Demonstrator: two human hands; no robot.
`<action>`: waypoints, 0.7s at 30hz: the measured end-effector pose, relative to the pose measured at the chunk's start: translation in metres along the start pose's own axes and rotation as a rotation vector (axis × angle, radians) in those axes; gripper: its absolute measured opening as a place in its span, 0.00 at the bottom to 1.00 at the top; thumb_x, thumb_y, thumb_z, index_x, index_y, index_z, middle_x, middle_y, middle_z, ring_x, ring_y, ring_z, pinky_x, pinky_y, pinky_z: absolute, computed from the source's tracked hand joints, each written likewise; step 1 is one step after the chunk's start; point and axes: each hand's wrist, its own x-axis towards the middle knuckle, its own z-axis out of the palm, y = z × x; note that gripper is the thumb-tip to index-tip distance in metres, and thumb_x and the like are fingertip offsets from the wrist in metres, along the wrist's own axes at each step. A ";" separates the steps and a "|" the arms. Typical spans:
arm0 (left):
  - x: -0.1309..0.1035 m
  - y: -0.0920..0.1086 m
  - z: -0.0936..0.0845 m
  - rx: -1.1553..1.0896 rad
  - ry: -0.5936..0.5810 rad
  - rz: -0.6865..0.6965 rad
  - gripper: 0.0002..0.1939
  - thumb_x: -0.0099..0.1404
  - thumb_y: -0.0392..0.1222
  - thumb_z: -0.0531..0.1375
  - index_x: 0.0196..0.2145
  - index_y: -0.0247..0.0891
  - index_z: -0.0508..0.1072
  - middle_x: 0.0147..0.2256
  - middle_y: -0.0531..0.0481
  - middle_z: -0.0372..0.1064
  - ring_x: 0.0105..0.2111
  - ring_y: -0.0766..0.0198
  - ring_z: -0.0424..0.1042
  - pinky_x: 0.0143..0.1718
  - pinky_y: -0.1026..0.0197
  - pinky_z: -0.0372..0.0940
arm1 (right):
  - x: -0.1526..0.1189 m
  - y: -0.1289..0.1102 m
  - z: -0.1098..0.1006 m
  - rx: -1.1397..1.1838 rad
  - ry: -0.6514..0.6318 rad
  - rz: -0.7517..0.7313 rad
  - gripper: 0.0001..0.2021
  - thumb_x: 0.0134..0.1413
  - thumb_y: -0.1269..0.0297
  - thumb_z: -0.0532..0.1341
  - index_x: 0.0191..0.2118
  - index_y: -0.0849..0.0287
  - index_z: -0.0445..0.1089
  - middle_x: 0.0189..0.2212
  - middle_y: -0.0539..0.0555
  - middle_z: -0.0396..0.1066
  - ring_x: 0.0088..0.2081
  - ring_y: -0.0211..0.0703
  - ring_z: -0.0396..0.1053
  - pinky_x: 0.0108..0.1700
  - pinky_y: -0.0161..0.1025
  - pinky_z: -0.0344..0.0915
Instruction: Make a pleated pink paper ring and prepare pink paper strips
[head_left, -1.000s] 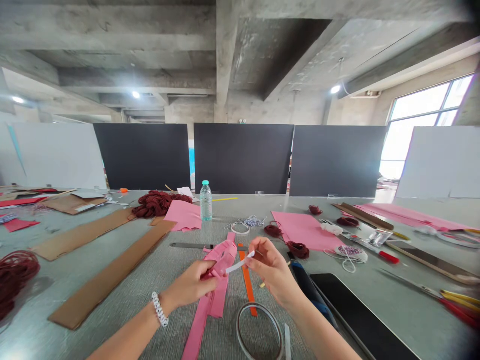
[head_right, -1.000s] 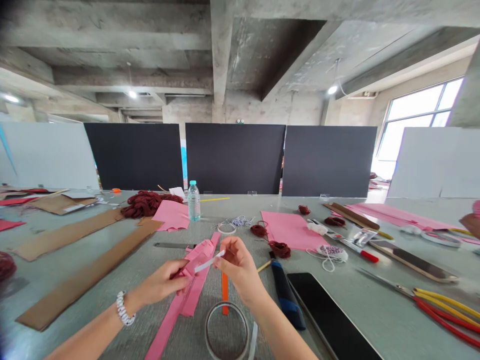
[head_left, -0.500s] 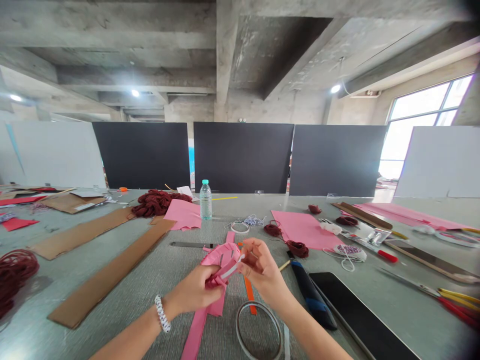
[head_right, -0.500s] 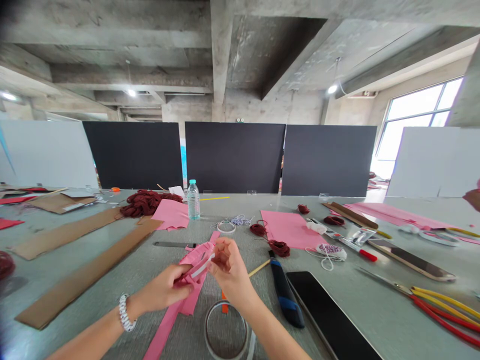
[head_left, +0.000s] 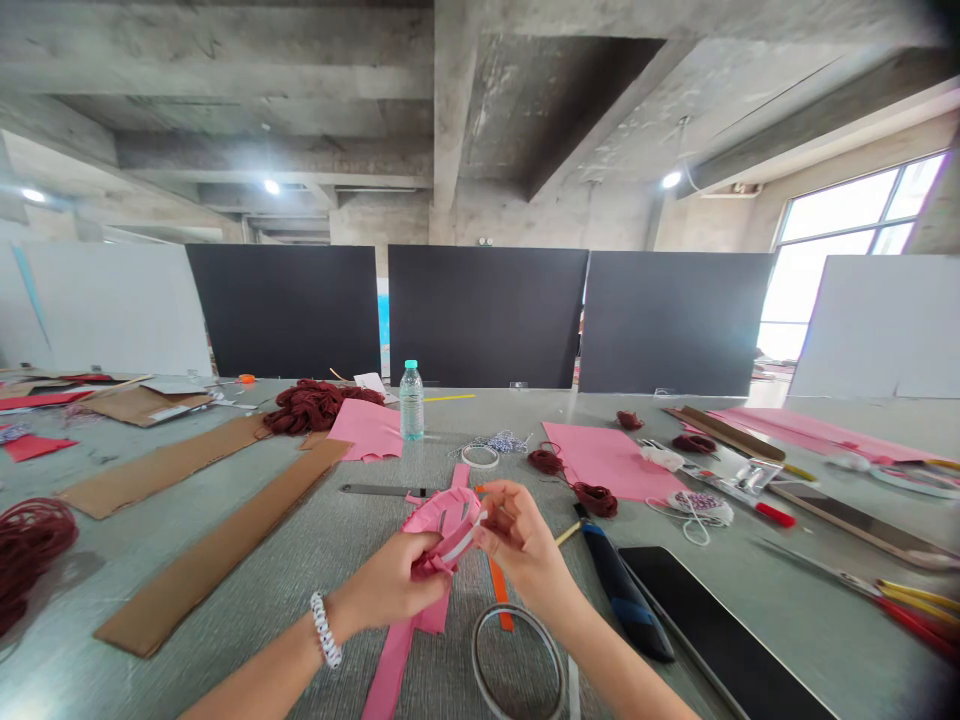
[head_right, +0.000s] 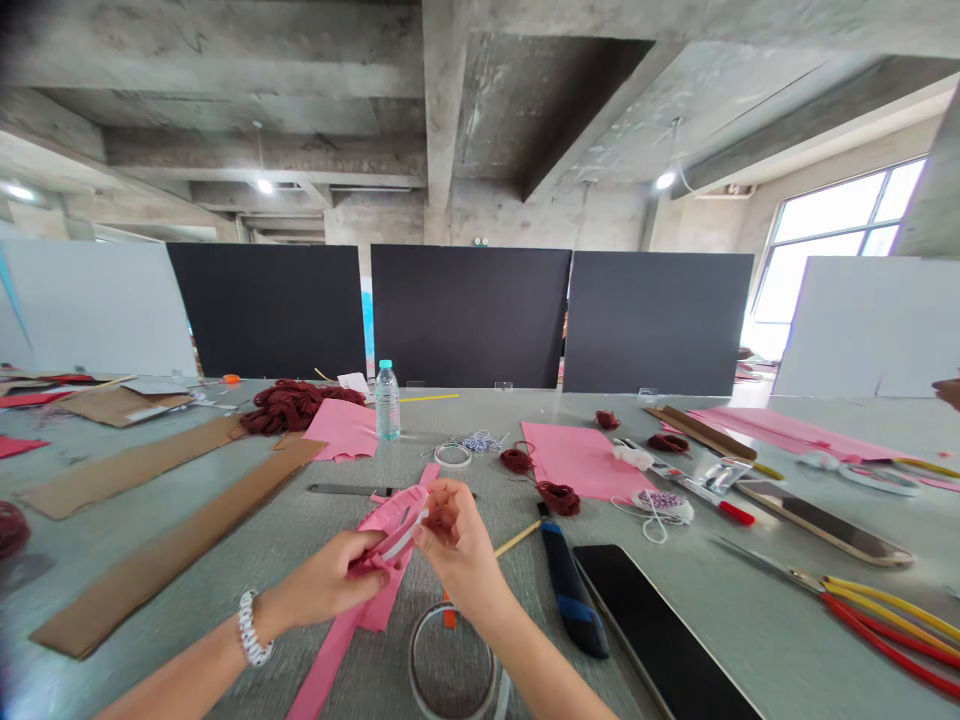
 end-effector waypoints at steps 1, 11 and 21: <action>0.000 0.000 0.000 0.000 -0.002 -0.001 0.04 0.50 0.34 0.50 0.21 0.38 0.56 0.20 0.58 0.51 0.21 0.70 0.53 0.21 0.67 0.48 | 0.000 0.000 0.000 -0.011 0.010 -0.001 0.15 0.46 0.66 0.59 0.40 0.53 0.54 0.30 0.47 0.55 0.30 0.35 0.59 0.33 0.35 0.59; 0.000 -0.002 0.001 -0.003 -0.010 0.007 0.03 0.51 0.33 0.50 0.21 0.37 0.57 0.20 0.58 0.52 0.21 0.70 0.53 0.22 0.67 0.49 | 0.001 0.000 0.000 -0.011 0.061 0.002 0.14 0.45 0.66 0.59 0.38 0.53 0.55 0.30 0.48 0.55 0.30 0.35 0.59 0.33 0.35 0.61; 0.000 -0.001 0.002 0.005 -0.003 -0.002 0.03 0.50 0.33 0.50 0.21 0.37 0.57 0.19 0.58 0.51 0.21 0.70 0.53 0.21 0.67 0.48 | -0.001 -0.002 0.001 0.022 0.033 0.013 0.14 0.45 0.66 0.59 0.39 0.53 0.55 0.30 0.48 0.55 0.30 0.36 0.59 0.33 0.36 0.60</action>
